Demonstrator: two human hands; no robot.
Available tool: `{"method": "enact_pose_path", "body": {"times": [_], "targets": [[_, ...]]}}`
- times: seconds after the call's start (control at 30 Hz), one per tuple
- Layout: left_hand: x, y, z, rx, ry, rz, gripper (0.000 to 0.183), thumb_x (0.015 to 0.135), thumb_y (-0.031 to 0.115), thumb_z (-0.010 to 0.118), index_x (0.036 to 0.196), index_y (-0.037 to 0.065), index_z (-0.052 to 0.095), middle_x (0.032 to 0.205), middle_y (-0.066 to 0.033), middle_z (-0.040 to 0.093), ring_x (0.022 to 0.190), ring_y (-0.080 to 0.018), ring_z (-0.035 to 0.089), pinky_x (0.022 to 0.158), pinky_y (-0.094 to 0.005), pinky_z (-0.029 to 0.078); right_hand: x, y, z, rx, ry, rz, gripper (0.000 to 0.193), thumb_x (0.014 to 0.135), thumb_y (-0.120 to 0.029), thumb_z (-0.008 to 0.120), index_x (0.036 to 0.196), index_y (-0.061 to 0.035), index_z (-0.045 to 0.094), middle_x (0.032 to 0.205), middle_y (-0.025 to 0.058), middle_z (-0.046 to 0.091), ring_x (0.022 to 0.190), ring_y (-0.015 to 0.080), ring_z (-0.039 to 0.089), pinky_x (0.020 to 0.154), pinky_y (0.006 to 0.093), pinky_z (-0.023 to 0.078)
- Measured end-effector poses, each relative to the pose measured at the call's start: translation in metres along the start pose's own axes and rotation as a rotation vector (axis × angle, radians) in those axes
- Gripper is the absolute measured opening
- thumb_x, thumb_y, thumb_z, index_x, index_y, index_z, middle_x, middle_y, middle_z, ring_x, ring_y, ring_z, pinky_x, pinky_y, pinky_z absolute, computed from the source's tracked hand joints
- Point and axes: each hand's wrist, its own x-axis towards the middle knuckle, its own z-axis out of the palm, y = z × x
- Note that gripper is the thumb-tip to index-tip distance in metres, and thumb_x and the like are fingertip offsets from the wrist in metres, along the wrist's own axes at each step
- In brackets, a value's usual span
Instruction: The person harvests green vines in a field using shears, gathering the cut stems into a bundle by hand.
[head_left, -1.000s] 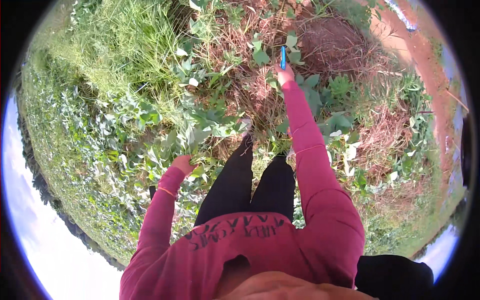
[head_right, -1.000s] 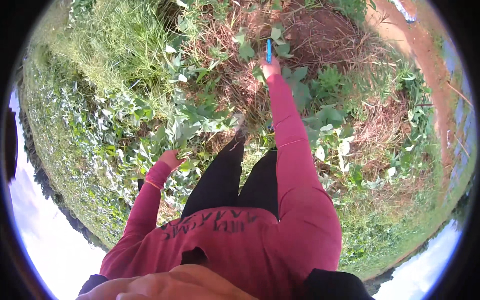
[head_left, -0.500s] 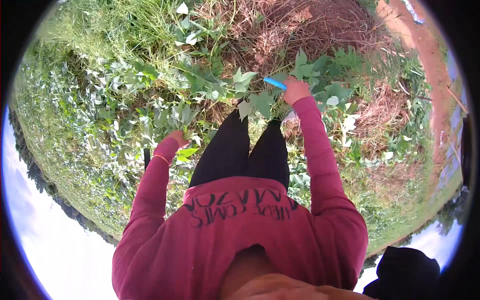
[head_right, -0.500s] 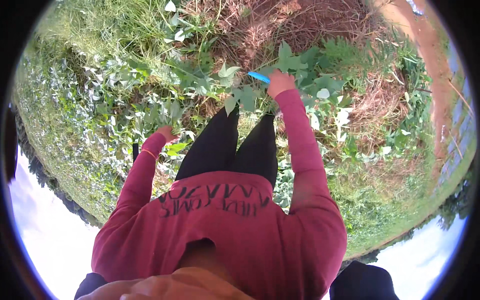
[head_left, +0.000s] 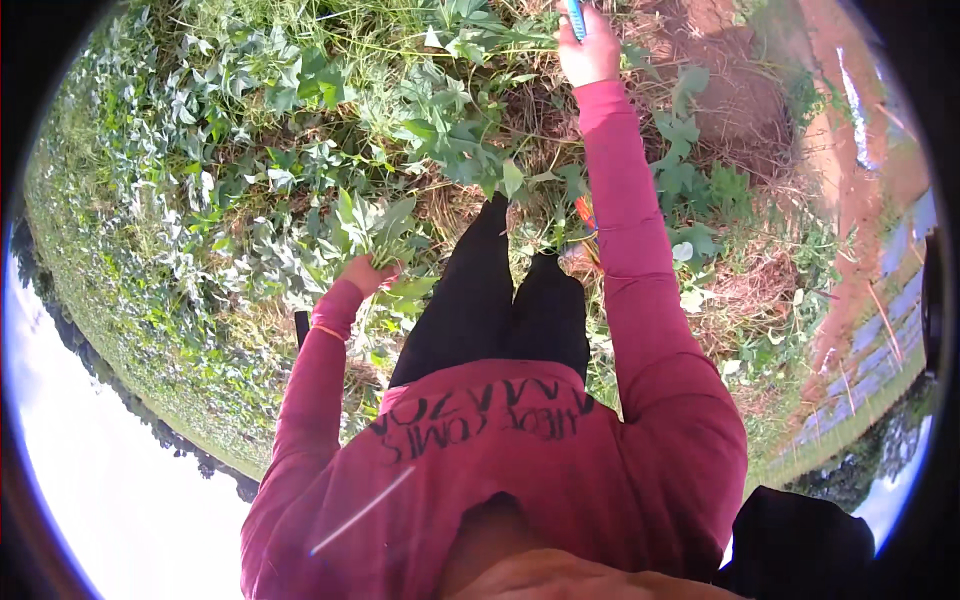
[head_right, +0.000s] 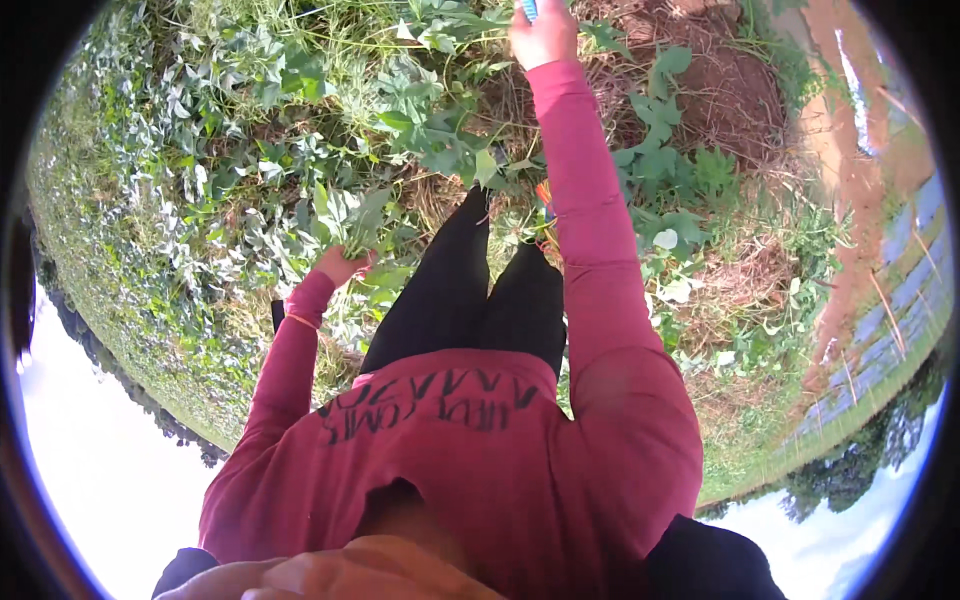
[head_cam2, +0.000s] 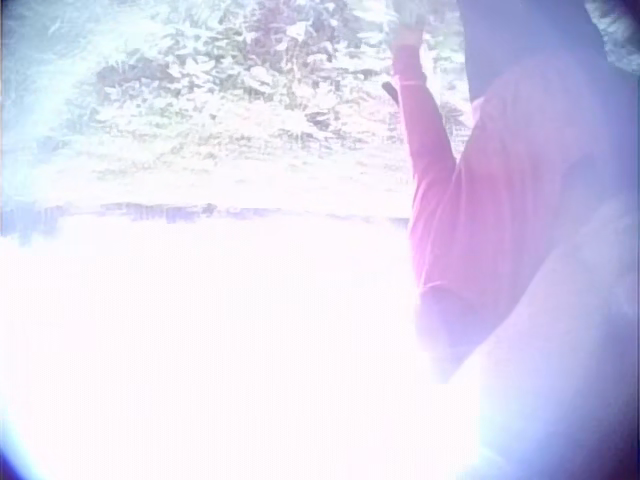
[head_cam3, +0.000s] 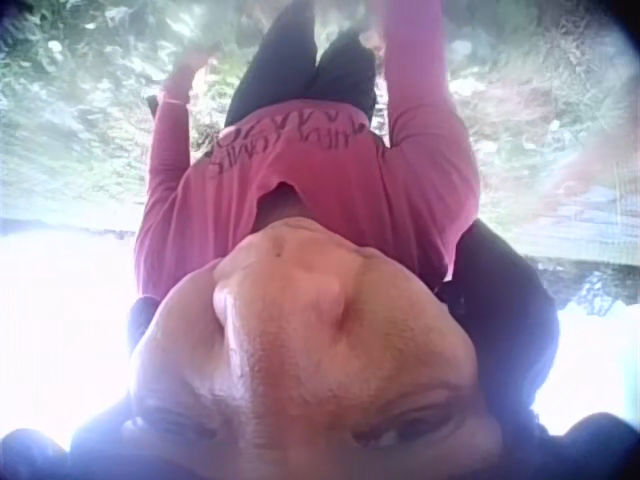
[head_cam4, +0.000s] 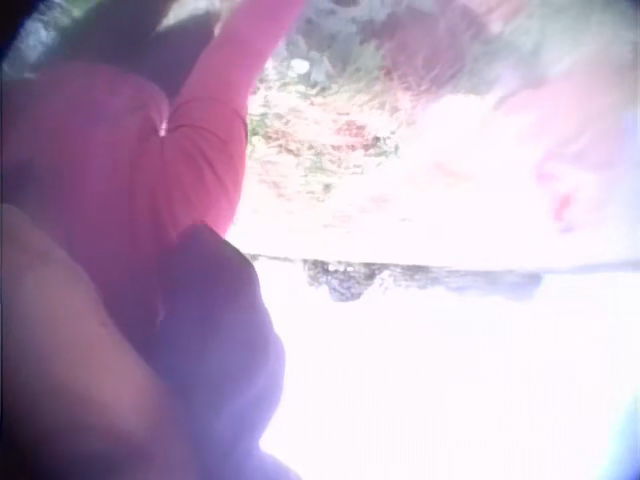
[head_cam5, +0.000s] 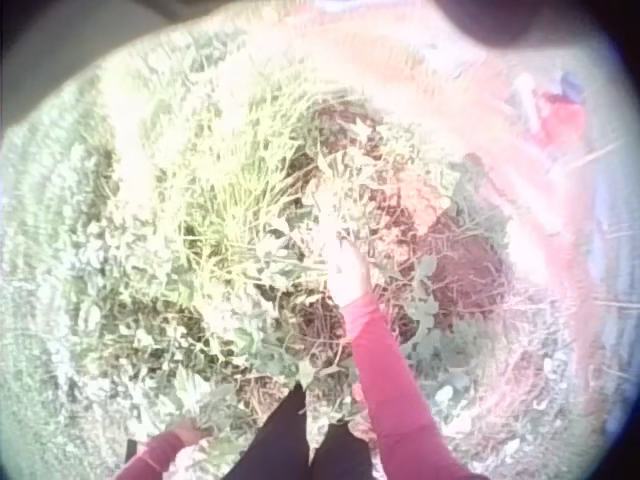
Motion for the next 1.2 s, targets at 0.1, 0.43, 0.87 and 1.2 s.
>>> {"method": "enact_pose_path", "body": {"times": [0.1,0.43,0.87,1.2], "targets": [[0.012,-0.04,0.009,-0.12,0.083,-0.003,0.038,0.084,0.035,0.072,0.101,0.002,0.071,0.087,-0.0099,0.073,0.077,-0.0171,0.07,0.075,-0.0329,0.054,-0.013,0.06,0.09,0.288,-0.214,0.434,0.017,0.089,-0.006,0.065,0.106,-0.0072,0.067,0.082,0.0042,0.067,0.062,0.0144,0.064,0.052,0.0275,0.051],[-0.018,-0.056,0.036,-0.603,0.268,0.061,0.032,0.087,0.017,0.072,0.107,-0.007,0.066,0.088,-0.0118,0.072,0.073,-0.0145,0.068,0.066,-0.0292,0.054,-0.037,0.115,0.135,1.312,0.102,0.781,0.031,0.089,-0.009,0.06,0.119,-0.012,0.058,0.109,0.0,0.058,0.099,0.0196,0.055,0.089,0.0453,0.044],[-0.118,0.139,0.013,-0.022,0.643,0.795,0.031,0.091,0.024,0.07,0.116,0.007,0.069,0.097,-0.0072,0.074,0.079,-0.0129,0.066,0.074,-0.0283,0.053,-0.264,0.023,-0.082,0.387,-0.32,0.617,0.01,0.08,-0.004,0.069,0.088,0.003,0.068,0.067,0.0086,0.067,0.054,0.016,0.065,0.051,0.028,0.053],[-0.052,0.191,0.193,0.227,0.608,0.613,0.067,0.071,0.049,0.081,0.111,-0.002,0.066,0.09,-0.0202,0.071,0.084,-0.0314,0.07,0.078,-0.0387,0.054,-0.292,0.002,-0.14,0.793,-0.227,0.623,0.02,0.086,-0.001,0.066,0.105,0.0025,0.067,0.082,0.0095,0.069,0.069,0.0217,0.071,0.061,0.0326,0.06]]}}
